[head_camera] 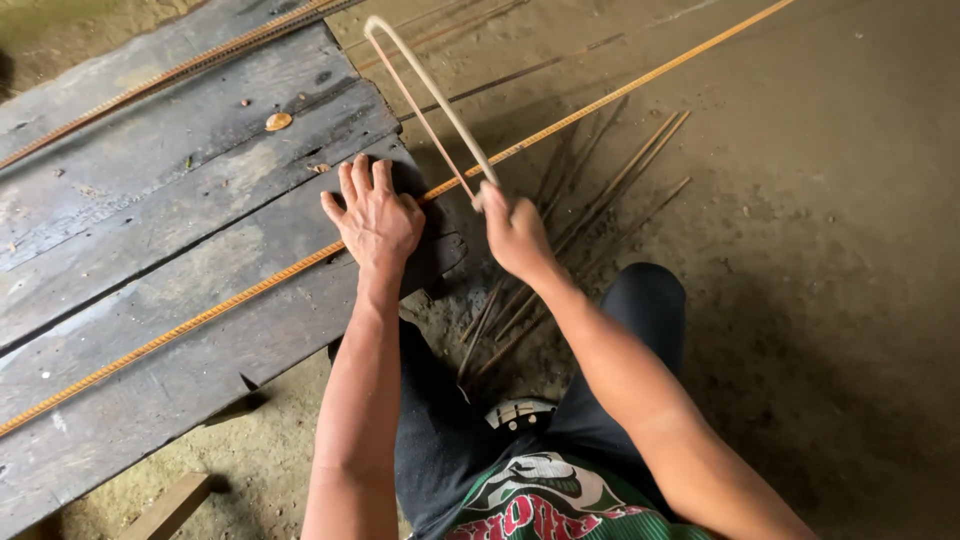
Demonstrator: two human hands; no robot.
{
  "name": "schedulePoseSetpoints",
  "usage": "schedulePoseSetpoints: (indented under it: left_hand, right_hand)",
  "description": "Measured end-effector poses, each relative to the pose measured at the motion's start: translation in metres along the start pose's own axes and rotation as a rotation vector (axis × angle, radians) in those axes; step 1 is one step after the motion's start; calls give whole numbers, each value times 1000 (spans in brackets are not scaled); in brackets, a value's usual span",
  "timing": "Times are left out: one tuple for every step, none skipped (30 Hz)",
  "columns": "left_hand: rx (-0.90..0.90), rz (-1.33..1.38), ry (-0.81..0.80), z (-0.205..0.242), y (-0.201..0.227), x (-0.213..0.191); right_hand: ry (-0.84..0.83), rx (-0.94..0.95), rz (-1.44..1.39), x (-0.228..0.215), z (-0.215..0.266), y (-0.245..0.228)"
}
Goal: Sawing a thin wooden rod and aligning it with others on a workbench
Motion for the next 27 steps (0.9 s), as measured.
schedulePoseSetpoints:
  left_hand:
    - [-3,-1,8,1,-1,0]
    - [-5,-14,17,1,-1,1]
    - [-8,-27,26,0,-1,3]
    - [-5,-23,20,0,-1,5]
    - [-2,-22,20,0,-2,8]
    - [3,-24,23,-1,-2,10]
    - [7,-21,20,-4,0,8]
    - [15,-20,18,-3,-1,8]
    - [23,-20,16,-2,-2,8]
    - [19,-19,21,-4,-1,8]
    - [5,-16,37,-5,-1,8]
    - [-9,-19,46,-2,-2,9]
    - [-11,-24,42,0,-1,6]
    - [-11,-31,50,0,0,2]
    - [-10,-38,58,2,0,-3]
    - [-13,-48,65,0,-1,-3]
    - [-10,-41,56,0,-2,-2]
    - [-8,-24,44,1,1,-1]
    - [-11,-25,47,-1,-1,0]
    - [-13,-25,46,-1,-2,3]
    - [-14,-24,44,-1,-2,6]
    - [-13,-23,56,1,-2,3]
    - [-15,-22,62,2,-3,-1]
    - [-11,-10,62,2,3,-1]
    - [-4,2,68,-1,3,-3]
    - [1,-8,62,-1,1,-1]
    - [7,-18,55,-1,-1,2]
  right_hand:
    - [-2,-7,-2,3,-6,5]
    - [27,-14,-4,3,-13,10]
    - [56,-20,-6,4,-22,16]
    - [59,-15,0,-7,-2,9]
    - [-10,9,104,-11,18,3]
    - [-77,31,204,-14,37,-2]
    - [-73,34,207,-37,65,-2]
    - [-113,68,7,-55,95,1]
    - [-150,103,-194,-73,124,2]
    - [-154,99,-193,-84,142,22]
    - [-103,50,-86,-100,158,40]
    - [-51,9,17,-116,180,58]
    - [-54,13,14,-122,190,77]
    - [29,-51,165,-133,201,91]
    - [112,-115,317,-142,213,104]
    - [110,-119,305,-114,178,74]
    - [124,-121,223,-90,147,38]
    - [136,-122,150,-72,120,-4]
    - [134,-125,147,-50,82,4]
    - [94,21,116,-28,45,23]
    - [55,167,85,-6,10,43]
    - [58,156,82,-3,1,41]
    - [72,90,67,0,-9,35]
    - [93,28,63,-4,-21,29]
    - [101,20,72,-15,-13,28]
    - [47,57,16,-20,-1,35]
    - [-6,94,-41,-25,12,41]
Point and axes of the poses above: each hand's wrist, its own z-axis away from the middle knuckle, its own x-axis out of the palm, y = z × x, the point moved 8 cm from there along -z, towards the middle knuckle, and after that the axes turned 14 degrees about -z, right-handed, at the moved point
